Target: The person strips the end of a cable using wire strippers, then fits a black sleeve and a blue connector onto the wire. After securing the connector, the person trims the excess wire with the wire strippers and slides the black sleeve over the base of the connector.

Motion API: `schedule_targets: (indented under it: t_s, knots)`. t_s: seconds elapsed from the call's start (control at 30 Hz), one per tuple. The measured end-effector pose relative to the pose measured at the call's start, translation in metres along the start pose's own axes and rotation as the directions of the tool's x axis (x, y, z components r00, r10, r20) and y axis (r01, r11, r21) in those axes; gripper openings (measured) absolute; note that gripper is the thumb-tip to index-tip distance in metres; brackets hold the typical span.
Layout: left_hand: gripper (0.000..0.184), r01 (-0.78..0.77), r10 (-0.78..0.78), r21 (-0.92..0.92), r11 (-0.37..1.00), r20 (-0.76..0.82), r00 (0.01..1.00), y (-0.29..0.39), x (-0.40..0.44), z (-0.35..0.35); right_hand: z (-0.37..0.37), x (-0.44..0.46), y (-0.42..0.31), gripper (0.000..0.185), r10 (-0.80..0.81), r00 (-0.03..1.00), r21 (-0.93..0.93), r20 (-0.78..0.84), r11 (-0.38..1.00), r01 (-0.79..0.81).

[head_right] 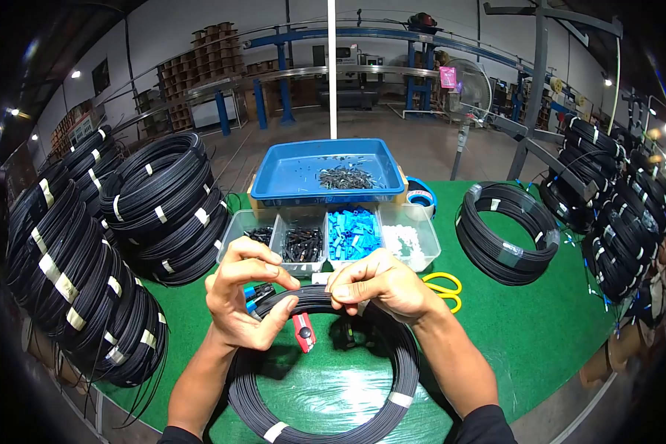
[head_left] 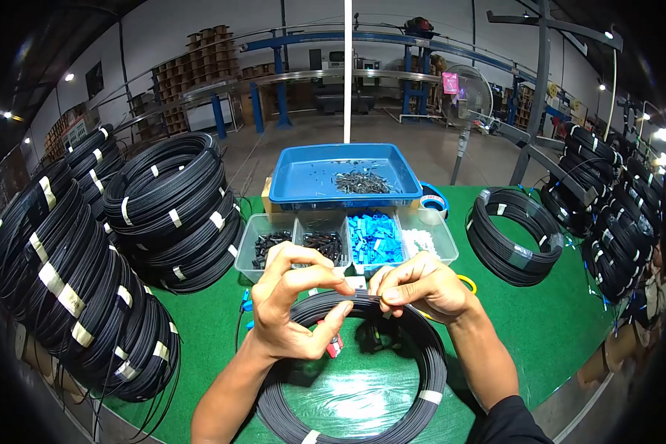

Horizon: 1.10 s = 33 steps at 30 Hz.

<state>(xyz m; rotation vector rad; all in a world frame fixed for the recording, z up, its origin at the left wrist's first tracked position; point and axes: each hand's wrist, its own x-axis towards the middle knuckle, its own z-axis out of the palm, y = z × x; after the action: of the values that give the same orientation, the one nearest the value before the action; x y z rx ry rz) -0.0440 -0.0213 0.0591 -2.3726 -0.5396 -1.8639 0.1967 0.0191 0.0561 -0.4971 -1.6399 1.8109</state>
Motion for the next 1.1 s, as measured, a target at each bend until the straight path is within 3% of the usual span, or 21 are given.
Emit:
schedule_targets:
  t_s: [0.13,0.3,0.47,0.57,0.83,0.9,1.1]
  knots:
    - [0.043,-0.049,0.049,0.043,0.998,-0.007,0.999,-0.002,0.001,0.0,-0.002,0.0,0.002,0.018,0.007,1.0,0.027,-0.004,1.0,-0.007]
    - [0.04,-0.033,0.029,-0.028,0.999,-0.108,0.994,-0.004,0.003,-0.009,-0.007,-0.001,-0.002,0.016,0.018,1.0,0.089,-0.005,0.996,-0.017]
    - [0.042,0.002,-0.009,-0.068,0.998,-0.097,0.995,-0.003,0.003,-0.008,-0.007,-0.001,-0.002,0.017,0.006,1.0,0.048,0.013,0.999,-0.007]
    - [0.044,-0.008,0.008,0.0,1.0,0.001,1.0,0.001,0.005,-0.005,-0.005,-0.001,-0.001,0.019,0.0,1.0,0.028,0.026,1.0,-0.001]
    - [0.041,-0.051,0.051,0.014,0.999,-0.005,0.999,-0.002,0.005,-0.006,-0.005,-0.001,0.0,0.019,0.003,0.999,-0.018,0.042,1.0,-0.003]
    - [0.038,0.004,-0.007,-0.042,0.999,-0.071,0.997,-0.003,0.006,-0.01,-0.008,-0.001,-0.001,0.018,0.006,0.999,-0.007,0.038,1.0,-0.006]
    - [0.043,0.025,-0.038,-0.165,0.986,-0.075,0.996,-0.015,0.005,-0.034,-0.011,-0.001,-0.001,0.018,-0.023,0.999,-0.011,0.027,1.0,0.024]
